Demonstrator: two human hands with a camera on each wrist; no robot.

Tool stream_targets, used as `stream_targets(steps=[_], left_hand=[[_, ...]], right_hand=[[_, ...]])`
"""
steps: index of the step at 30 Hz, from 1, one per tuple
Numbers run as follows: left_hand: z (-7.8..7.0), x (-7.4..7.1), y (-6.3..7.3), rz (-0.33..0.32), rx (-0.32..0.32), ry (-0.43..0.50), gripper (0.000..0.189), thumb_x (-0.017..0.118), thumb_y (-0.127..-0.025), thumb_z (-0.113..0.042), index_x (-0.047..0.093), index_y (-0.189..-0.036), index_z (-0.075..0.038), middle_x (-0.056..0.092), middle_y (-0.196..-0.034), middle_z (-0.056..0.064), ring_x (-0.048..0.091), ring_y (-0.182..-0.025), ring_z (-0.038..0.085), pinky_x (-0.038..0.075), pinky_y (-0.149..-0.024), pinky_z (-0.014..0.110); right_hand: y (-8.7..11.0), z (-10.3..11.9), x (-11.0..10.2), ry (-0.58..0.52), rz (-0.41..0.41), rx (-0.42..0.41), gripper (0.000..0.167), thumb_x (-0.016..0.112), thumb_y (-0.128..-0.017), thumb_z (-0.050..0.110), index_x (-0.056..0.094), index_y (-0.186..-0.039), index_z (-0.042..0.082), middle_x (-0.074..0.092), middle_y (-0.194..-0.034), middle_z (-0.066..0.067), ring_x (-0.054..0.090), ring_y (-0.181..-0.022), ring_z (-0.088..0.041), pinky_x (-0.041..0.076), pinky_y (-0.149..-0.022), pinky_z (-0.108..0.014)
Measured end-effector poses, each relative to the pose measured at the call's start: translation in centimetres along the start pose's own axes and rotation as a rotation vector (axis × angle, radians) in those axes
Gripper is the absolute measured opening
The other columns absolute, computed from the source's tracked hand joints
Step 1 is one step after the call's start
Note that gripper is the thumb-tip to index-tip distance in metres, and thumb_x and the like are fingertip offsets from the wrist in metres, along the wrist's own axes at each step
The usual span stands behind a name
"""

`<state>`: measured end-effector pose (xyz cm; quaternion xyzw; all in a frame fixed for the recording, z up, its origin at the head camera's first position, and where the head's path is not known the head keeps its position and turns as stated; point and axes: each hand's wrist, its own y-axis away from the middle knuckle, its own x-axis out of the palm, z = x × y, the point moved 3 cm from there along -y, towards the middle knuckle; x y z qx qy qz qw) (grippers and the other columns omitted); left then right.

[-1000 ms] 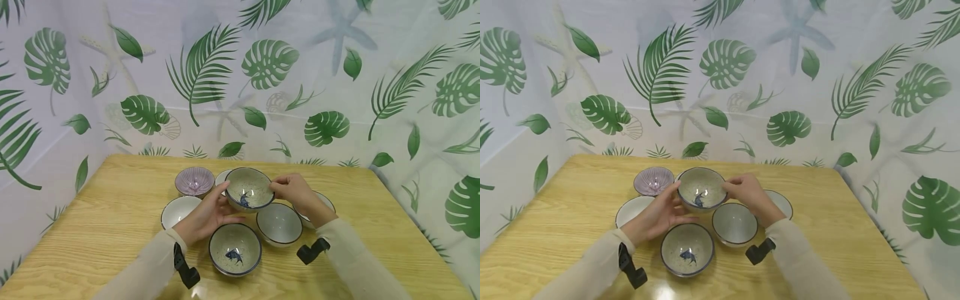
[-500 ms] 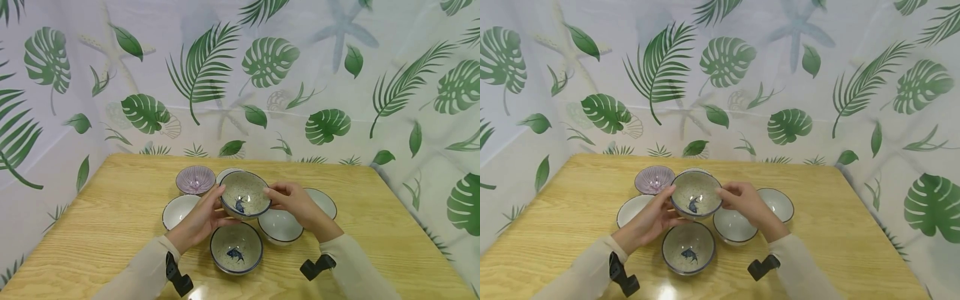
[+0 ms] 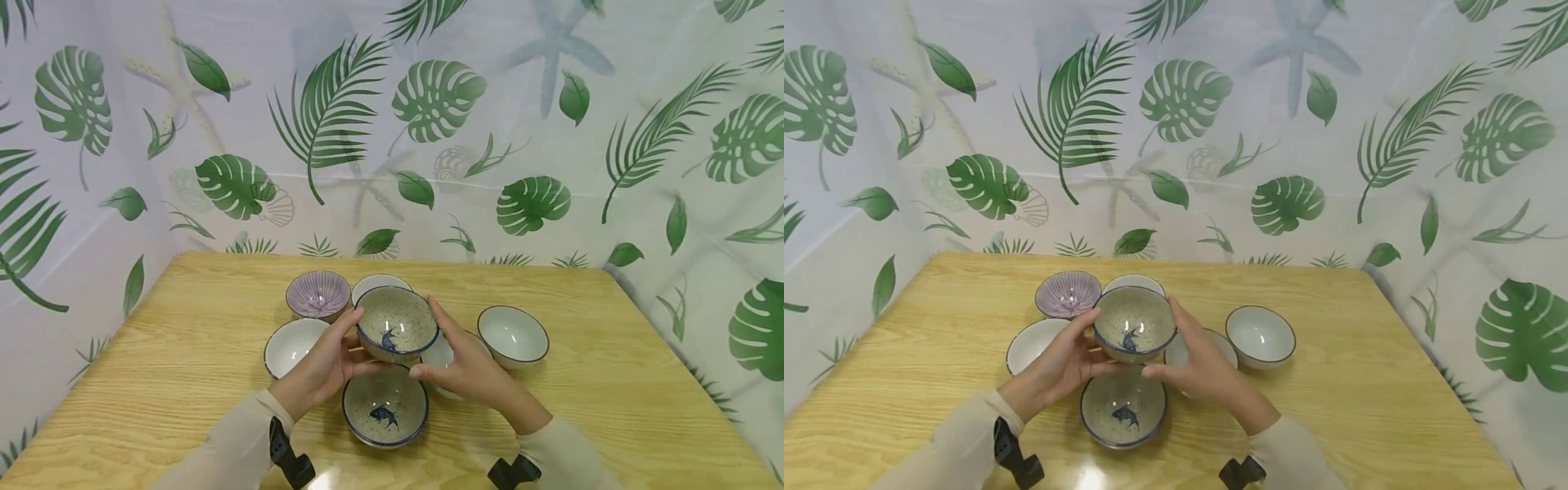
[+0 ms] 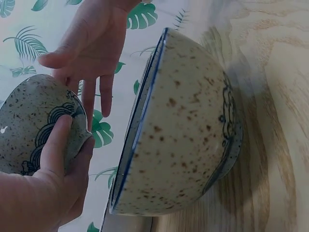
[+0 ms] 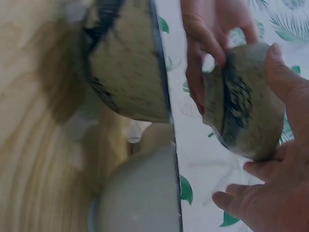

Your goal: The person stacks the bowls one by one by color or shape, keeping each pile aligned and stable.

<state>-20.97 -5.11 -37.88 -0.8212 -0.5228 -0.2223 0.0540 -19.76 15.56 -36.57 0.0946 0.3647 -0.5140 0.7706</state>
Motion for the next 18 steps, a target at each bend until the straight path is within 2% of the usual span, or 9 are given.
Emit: stream_targets(steps=[3, 6, 12, 18], left_hand=[[0.0, -0.1, 0.4, 0.008, 0.007, -0.008, 0.061, 0.039, -0.100, -0.041, 0.019, -0.150, -0.013, 0.034, -0.140, 0.031, 0.048, -0.123, 0.044, 0.050, -0.095, 0.046], [0.0, -0.1, 0.9, 0.018, 0.017, -0.018, 0.061, 0.038, -0.101, -0.041, 0.017, -0.151, -0.014, 0.032, -0.141, 0.031, 0.046, -0.124, 0.045, 0.049, -0.095, 0.047], [0.1, 0.0, 1.5, 0.042, 0.020, -0.028, 0.060, 0.037, -0.102, -0.041, 0.016, -0.151, -0.015, 0.033, -0.139, 0.031, 0.050, -0.120, 0.041, 0.049, -0.095, 0.046], [-0.4, 0.4, 1.8, 0.086, 0.017, -0.052, 0.061, 0.036, -0.102, -0.043, 0.015, -0.152, -0.014, 0.031, -0.142, 0.029, 0.050, -0.120, 0.037, 0.048, -0.097, 0.046]], right_hand=[[0.2, 0.3, 0.6, 0.088, -0.063, -0.011, 0.110, 0.076, -0.078, 0.043, 0.006, -0.154, 0.003, 0.016, -0.157, -0.019, 0.019, -0.143, -0.037, 0.023, -0.112, -0.057], [0.5, 0.6, 1.0, 0.113, -0.130, 0.016, 0.113, 0.078, -0.076, 0.044, 0.007, -0.153, 0.000, 0.025, -0.155, -0.020, 0.024, -0.141, -0.037, 0.026, -0.111, -0.056], [0.9, 0.9, 1.4, 0.033, -0.194, 0.065, 0.100, 0.081, -0.076, 0.036, 0.024, -0.148, -0.003, 0.042, -0.144, -0.021, 0.043, -0.129, -0.035, 0.046, -0.097, -0.053], [1.1, 1.3, 1.5, -0.053, -0.230, 0.081, 0.090, 0.081, -0.077, 0.031, 0.031, -0.145, -0.001, 0.050, -0.136, -0.017, 0.049, -0.123, -0.031, 0.050, -0.092, -0.045]])
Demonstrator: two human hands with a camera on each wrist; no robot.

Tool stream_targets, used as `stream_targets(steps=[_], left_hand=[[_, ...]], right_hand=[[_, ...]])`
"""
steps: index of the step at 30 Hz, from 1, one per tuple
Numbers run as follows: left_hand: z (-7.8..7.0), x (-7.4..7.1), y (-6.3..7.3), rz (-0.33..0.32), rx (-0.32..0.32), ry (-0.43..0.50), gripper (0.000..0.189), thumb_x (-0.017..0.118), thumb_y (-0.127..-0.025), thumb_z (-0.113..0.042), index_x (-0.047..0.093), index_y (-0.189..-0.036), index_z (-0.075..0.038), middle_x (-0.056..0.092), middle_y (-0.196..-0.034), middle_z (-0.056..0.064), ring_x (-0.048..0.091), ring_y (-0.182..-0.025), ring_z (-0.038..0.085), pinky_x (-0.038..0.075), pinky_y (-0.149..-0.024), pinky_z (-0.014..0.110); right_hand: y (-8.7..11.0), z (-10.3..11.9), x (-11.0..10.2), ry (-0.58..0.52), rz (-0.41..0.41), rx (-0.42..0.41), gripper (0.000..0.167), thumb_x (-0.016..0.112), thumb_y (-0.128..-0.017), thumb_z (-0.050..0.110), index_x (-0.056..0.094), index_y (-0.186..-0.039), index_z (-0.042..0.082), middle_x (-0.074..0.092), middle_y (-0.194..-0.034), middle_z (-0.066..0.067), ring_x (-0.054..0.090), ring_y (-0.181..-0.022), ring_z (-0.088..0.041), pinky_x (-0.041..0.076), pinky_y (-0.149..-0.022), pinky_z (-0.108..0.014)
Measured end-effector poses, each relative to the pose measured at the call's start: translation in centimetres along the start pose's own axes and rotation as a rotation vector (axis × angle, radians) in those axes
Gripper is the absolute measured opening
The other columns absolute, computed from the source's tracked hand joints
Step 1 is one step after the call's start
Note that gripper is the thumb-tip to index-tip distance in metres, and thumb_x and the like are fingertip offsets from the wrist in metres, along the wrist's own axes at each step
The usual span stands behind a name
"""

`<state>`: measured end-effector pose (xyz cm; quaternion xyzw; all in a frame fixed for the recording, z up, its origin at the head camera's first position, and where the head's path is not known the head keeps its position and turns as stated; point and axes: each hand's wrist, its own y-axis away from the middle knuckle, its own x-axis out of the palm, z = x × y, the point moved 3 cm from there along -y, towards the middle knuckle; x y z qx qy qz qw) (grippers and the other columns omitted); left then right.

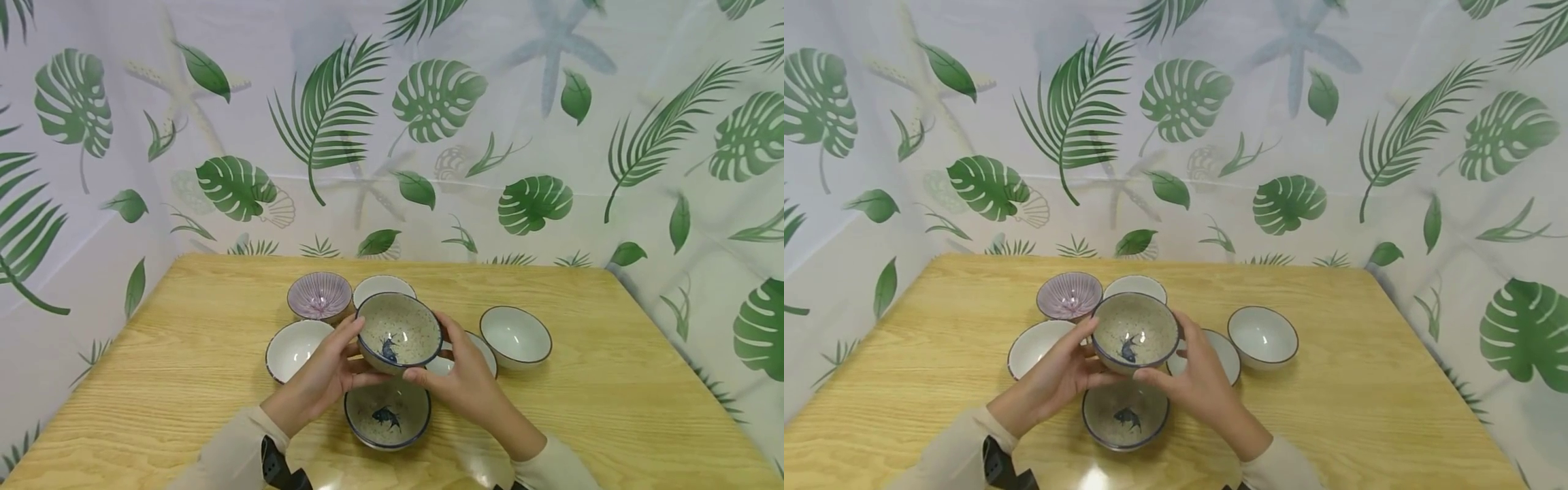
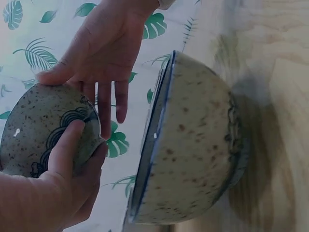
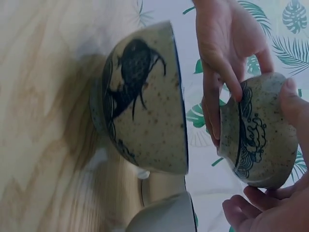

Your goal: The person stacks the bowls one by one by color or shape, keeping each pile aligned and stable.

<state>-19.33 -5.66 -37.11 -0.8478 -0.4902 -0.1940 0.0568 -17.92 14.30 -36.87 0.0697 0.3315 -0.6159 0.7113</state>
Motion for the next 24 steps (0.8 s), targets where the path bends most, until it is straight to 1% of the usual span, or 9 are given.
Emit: stream_targets(steps=[3, 5, 8, 10, 14, 16, 19, 21, 24], left_hand=[[-0.6, 0.2, 0.4, 0.043, -0.002, -0.047, 0.064, 0.036, -0.102, -0.045, 0.012, -0.153, -0.013, 0.030, -0.145, 0.029, 0.047, -0.125, 0.041, 0.047, -0.098, 0.047], [-0.9, 0.2, 0.5, 0.083, 0.004, -0.091, 0.066, 0.039, -0.101, -0.041, 0.009, -0.154, -0.013, 0.029, -0.147, 0.029, 0.045, -0.127, 0.043, 0.047, -0.098, 0.048], [-1.2, 0.2, 0.9, 0.139, 0.016, -0.139, 0.078, 0.049, -0.098, -0.033, 0.000, -0.155, -0.012, 0.030, -0.147, 0.030, 0.044, -0.128, 0.041, 0.047, -0.098, 0.048], [-1.2, 0.1, 0.9, 0.167, 0.026, -0.162, 0.089, 0.059, -0.094, -0.027, -0.004, -0.154, -0.012, 0.032, -0.146, 0.030, 0.049, -0.125, 0.037, 0.048, -0.096, 0.047], [-1.1, 0.1, 1.1, 0.201, 0.050, -0.238, 0.106, 0.075, -0.084, -0.024, -0.003, -0.155, -0.014, 0.037, -0.145, 0.027, 0.055, -0.119, 0.031, 0.050, -0.095, 0.041], [-1.1, 0.3, 1.1, 0.202, 0.064, -0.316, 0.106, 0.077, -0.082, -0.025, 0.000, -0.155, -0.015, 0.038, -0.145, 0.023, 0.057, -0.118, 0.031, 0.051, -0.094, 0.038], [-1.3, 0.5, 1.2, 0.181, 0.095, -0.410, 0.102, 0.077, -0.082, -0.026, 0.006, -0.154, -0.014, 0.034, -0.149, 0.018, 0.051, -0.124, 0.034, 0.049, -0.096, 0.040], [-1.3, 0.6, 1.2, 0.145, 0.125, -0.461, 0.098, 0.077, -0.082, -0.025, 0.012, -0.154, -0.012, 0.033, -0.149, 0.016, 0.046, -0.128, 0.033, 0.048, -0.098, 0.042], [-1.4, 0.6, 1.0, 0.085, 0.178, -0.497, 0.093, 0.079, -0.081, -0.023, 0.020, -0.151, -0.007, 0.037, -0.146, 0.016, 0.041, -0.132, 0.033, 0.044, -0.103, 0.042]], right_hand=[[0.1, 0.1, -0.1, -0.062, -0.002, 0.015, 0.087, 0.080, -0.079, 0.027, 0.031, -0.145, -0.002, 0.050, -0.135, -0.018, 0.050, -0.121, -0.031, 0.051, -0.093, -0.043], [0.2, 0.1, -0.3, -0.105, 0.002, 0.017, 0.085, 0.080, -0.080, 0.024, 0.032, -0.145, -0.003, 0.050, -0.134, -0.020, 0.050, -0.120, -0.031, 0.051, -0.093, -0.041], [0.2, 0.1, -0.7, -0.142, 0.011, 0.002, 0.082, 0.079, -0.080, 0.019, 0.034, -0.143, -0.005, 0.051, -0.133, -0.022, 0.051, -0.119, -0.033, 0.052, -0.092, -0.037], [0.2, 0.1, -1.0, -0.165, 0.023, -0.013, 0.080, 0.079, -0.080, 0.017, 0.035, -0.143, -0.006, 0.051, -0.133, -0.023, 0.052, -0.119, -0.034, 0.052, -0.091, -0.035], [0.0, 0.0, -1.3, -0.220, 0.049, -0.035, 0.080, 0.078, -0.080, 0.016, 0.034, -0.143, -0.006, 0.047, -0.138, -0.024, 0.050, -0.122, -0.036, 0.052, -0.092, -0.033], [0.1, -0.1, -1.4, -0.259, 0.051, -0.042, 0.082, 0.079, -0.080, 0.016, 0.033, -0.144, -0.007, 0.044, -0.140, -0.024, 0.048, -0.123, -0.038, 0.051, -0.092, -0.028], [0.3, -0.1, -1.4, -0.318, 0.038, -0.065, 0.085, 0.079, -0.078, 0.014, 0.031, -0.144, -0.008, 0.041, -0.141, -0.026, 0.046, -0.124, -0.039, 0.049, -0.093, -0.021], [0.4, -0.2, -1.4, -0.342, 0.034, -0.066, 0.087, 0.080, -0.077, 0.014, 0.029, -0.145, -0.007, 0.039, -0.143, -0.025, 0.044, -0.125, -0.037, 0.047, -0.094, -0.018], [0.6, -0.2, -1.5, -0.356, 0.031, -0.068, 0.089, 0.080, -0.076, 0.013, 0.028, -0.146, -0.005, 0.037, -0.145, -0.023, 0.042, -0.127, -0.034, 0.046, -0.095, -0.017]])
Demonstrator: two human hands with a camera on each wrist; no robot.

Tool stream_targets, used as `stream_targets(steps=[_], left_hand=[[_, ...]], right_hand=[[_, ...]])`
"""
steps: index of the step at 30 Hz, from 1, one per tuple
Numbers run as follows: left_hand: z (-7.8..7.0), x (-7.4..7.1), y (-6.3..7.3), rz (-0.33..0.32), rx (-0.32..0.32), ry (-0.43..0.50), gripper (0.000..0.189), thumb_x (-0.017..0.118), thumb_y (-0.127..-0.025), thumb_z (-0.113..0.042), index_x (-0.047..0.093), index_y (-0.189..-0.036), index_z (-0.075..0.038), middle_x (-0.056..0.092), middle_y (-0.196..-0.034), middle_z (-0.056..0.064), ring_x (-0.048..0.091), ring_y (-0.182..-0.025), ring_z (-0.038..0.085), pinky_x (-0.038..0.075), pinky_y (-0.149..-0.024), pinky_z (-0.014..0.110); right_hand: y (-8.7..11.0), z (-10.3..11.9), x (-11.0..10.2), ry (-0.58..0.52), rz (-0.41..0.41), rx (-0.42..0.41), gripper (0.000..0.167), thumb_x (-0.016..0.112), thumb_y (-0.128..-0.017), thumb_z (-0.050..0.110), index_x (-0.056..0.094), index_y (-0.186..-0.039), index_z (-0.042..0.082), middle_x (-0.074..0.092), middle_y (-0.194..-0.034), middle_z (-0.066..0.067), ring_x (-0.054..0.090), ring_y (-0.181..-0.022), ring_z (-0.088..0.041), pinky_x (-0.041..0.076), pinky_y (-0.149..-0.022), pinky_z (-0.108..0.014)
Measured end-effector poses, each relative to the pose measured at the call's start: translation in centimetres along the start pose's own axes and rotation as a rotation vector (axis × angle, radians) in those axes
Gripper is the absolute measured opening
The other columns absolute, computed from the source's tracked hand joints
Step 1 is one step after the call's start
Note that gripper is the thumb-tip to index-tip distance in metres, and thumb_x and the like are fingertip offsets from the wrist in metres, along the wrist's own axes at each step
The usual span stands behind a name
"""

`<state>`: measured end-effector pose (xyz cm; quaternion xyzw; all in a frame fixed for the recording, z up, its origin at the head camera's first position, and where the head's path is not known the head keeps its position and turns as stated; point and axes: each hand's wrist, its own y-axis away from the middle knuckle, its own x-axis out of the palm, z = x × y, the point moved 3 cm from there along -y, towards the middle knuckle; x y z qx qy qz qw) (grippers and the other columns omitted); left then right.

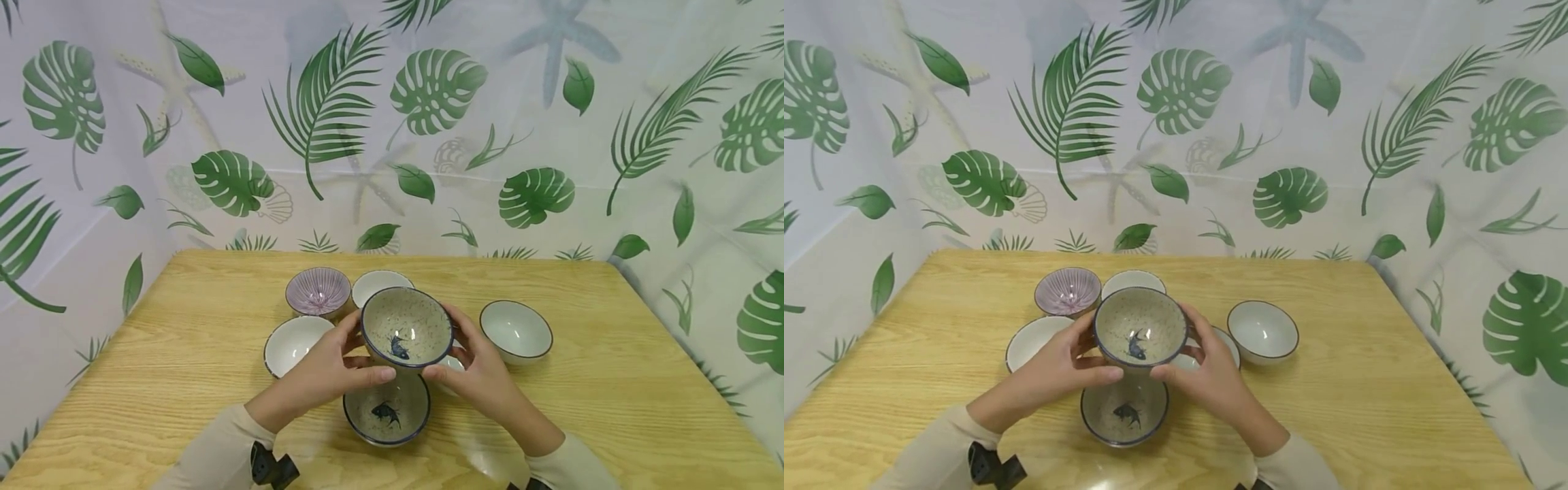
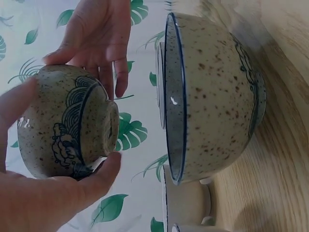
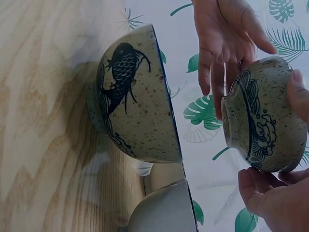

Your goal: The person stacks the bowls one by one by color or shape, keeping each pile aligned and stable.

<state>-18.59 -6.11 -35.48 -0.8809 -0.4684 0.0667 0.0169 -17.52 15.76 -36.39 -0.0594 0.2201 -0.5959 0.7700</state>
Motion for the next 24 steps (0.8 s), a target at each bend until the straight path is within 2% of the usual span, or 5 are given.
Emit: stream_targets(steps=[5, 9, 14, 20, 24], left_hand=[[0.0, 0.0, -0.2, -0.079, 0.038, -0.075, 0.096, 0.082, -0.077, -0.020, 0.022, -0.149, -0.001, 0.042, -0.141, 0.020, 0.047, -0.127, 0.035, 0.046, -0.101, 0.039], [0.3, 0.0, -0.1, -0.093, 0.032, -0.171, 0.105, 0.086, -0.072, -0.018, 0.018, -0.151, -0.004, 0.042, -0.140, 0.020, 0.052, -0.120, 0.034, 0.049, -0.098, 0.040], [0.5, 0.1, 0.5, -0.092, 0.022, -0.292, 0.106, 0.090, -0.066, -0.021, 0.024, -0.149, -0.010, 0.046, -0.136, 0.011, 0.053, -0.115, 0.027, 0.050, -0.094, 0.040], [0.5, -0.1, 1.2, -0.126, 0.042, -0.483, 0.106, 0.093, -0.059, -0.030, 0.033, -0.143, -0.008, 0.046, -0.131, 0.007, 0.045, -0.114, 0.020, 0.048, -0.090, 0.040], [0.6, 0.0, 1.5, -0.118, 0.041, -0.499, 0.105, 0.093, -0.058, -0.031, 0.036, -0.143, -0.010, 0.045, -0.132, 0.004, 0.041, -0.117, 0.020, 0.044, -0.091, 0.044]], right_hand=[[0.1, 0.0, -0.2, -0.001, 0.020, -0.018, 0.090, 0.081, -0.075, 0.012, 0.028, -0.146, -0.004, 0.036, -0.145, -0.021, 0.041, -0.128, -0.035, 0.047, -0.094, -0.018], [0.3, -0.2, -0.2, 0.011, 0.052, -0.016, 0.092, 0.084, -0.073, 0.015, 0.031, -0.145, -0.004, 0.039, -0.143, -0.020, 0.043, -0.127, -0.037, 0.049, -0.093, -0.020], [0.8, -0.5, -0.1, 0.038, 0.093, -0.018, 0.093, 0.086, -0.069, 0.014, 0.033, -0.144, -0.004, 0.043, -0.140, -0.020, 0.048, -0.121, -0.033, 0.050, -0.093, -0.024], [1.3, -0.5, 0.4, 0.160, 0.138, -0.026, 0.098, 0.086, -0.070, 0.019, 0.030, -0.147, -0.003, 0.043, -0.141, -0.019, 0.049, -0.117, -0.027, 0.052, -0.091, -0.030], [1.5, -0.6, 0.6, 0.239, 0.144, -0.015, 0.100, 0.088, -0.066, 0.026, 0.034, -0.147, 0.001, 0.049, -0.135, -0.013, 0.049, -0.114, -0.021, 0.053, -0.089, -0.032]])
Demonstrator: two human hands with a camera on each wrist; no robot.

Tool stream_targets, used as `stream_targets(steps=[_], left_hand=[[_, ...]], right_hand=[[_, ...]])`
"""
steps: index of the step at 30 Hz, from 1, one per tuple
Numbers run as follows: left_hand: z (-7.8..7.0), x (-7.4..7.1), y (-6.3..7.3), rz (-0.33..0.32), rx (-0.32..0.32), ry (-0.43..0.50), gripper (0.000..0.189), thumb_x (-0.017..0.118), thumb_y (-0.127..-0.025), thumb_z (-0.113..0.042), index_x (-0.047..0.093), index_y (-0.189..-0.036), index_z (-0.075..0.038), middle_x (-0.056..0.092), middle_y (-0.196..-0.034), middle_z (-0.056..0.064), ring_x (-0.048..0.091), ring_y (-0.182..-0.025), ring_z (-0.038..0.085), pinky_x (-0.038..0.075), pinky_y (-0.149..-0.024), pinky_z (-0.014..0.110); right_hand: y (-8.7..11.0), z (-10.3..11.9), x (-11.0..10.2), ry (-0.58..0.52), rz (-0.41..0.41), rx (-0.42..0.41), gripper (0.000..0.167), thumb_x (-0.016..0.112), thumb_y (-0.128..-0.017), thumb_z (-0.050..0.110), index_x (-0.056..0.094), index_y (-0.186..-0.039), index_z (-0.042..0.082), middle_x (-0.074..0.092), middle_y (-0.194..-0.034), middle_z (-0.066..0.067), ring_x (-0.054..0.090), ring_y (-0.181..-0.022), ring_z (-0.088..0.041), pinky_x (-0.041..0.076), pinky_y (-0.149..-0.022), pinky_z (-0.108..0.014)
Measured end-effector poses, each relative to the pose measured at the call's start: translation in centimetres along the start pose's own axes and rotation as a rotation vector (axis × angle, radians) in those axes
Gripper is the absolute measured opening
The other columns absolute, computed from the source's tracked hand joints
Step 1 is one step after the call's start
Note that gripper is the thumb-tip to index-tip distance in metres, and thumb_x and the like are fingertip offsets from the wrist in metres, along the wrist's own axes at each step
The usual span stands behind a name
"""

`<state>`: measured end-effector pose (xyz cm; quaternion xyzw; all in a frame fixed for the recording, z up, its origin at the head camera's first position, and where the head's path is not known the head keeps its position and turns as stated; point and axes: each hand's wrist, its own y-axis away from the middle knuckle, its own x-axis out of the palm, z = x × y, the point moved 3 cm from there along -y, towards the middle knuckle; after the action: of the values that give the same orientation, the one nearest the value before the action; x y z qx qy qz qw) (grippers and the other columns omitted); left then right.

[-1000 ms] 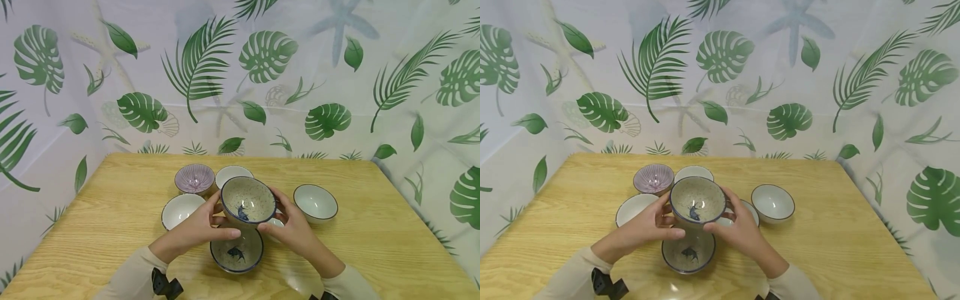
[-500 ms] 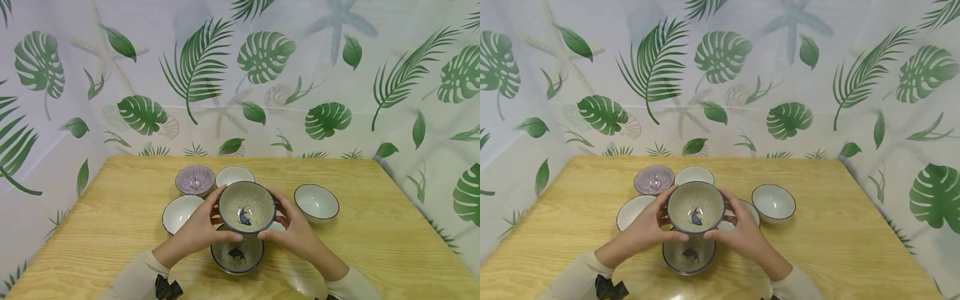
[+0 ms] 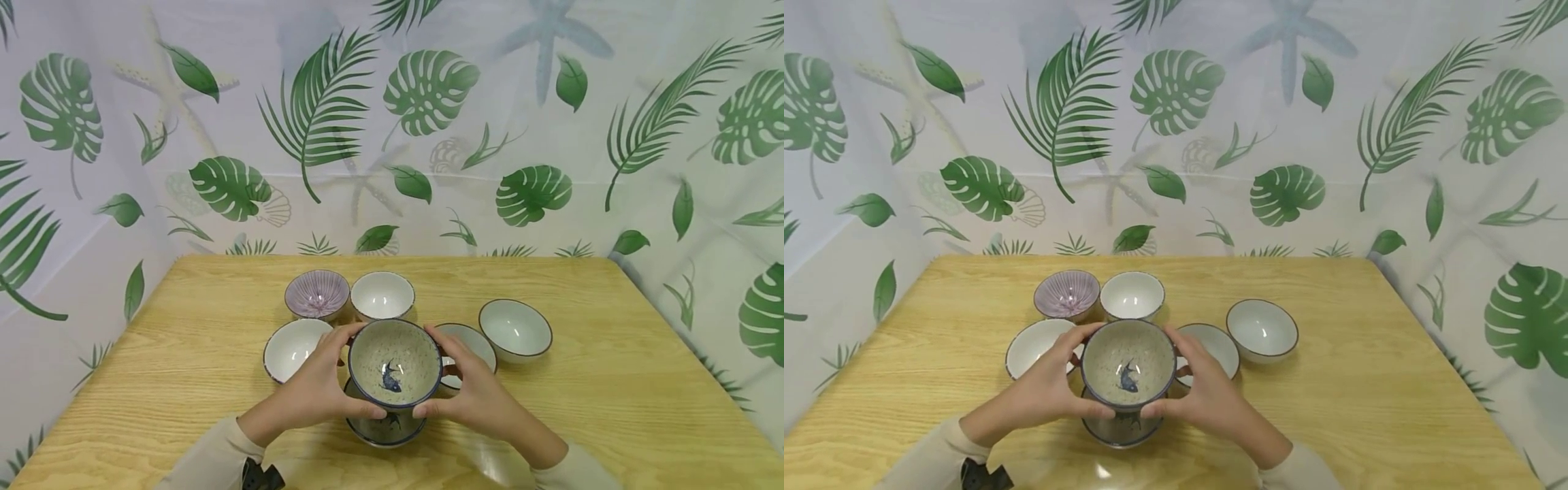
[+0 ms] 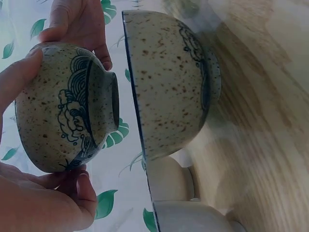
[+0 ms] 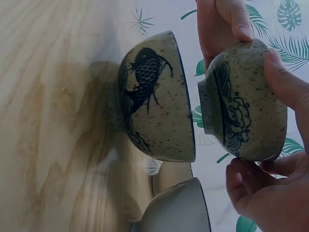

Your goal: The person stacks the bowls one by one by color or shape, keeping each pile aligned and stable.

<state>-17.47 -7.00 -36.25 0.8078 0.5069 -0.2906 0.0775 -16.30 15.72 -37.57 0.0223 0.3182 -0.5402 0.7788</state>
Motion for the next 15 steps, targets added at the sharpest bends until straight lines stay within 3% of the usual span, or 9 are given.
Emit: stream_targets(steps=[6, 15], left_hand=[[0.6, -0.2, 0.6, 0.027, 0.010, 0.004, 0.103, 0.092, -0.059, -0.034, 0.037, -0.144, -0.012, 0.044, -0.137, 0.003, 0.039, -0.123, 0.022, 0.041, -0.097, 0.049], [1.7, -0.1, 1.5, 0.009, -0.017, -0.075, 0.103, 0.092, -0.055, -0.039, 0.042, -0.142, -0.015, 0.048, -0.134, 0.000, 0.034, -0.128, 0.025, 0.032, -0.101, 0.054]], right_hand=[[0.0, -0.2, 0.6, 0.109, -0.020, -0.011, 0.098, 0.090, -0.062, 0.034, 0.042, -0.142, 0.006, 0.055, -0.124, -0.003, 0.049, -0.107, -0.014, 0.051, -0.084, -0.029], [0.4, -0.4, 1.6, 0.248, -0.032, -0.018, 0.097, 0.089, -0.058, 0.047, 0.047, -0.138, 0.010, 0.055, -0.126, 0.000, 0.047, -0.111, -0.014, 0.051, -0.083, -0.034]])
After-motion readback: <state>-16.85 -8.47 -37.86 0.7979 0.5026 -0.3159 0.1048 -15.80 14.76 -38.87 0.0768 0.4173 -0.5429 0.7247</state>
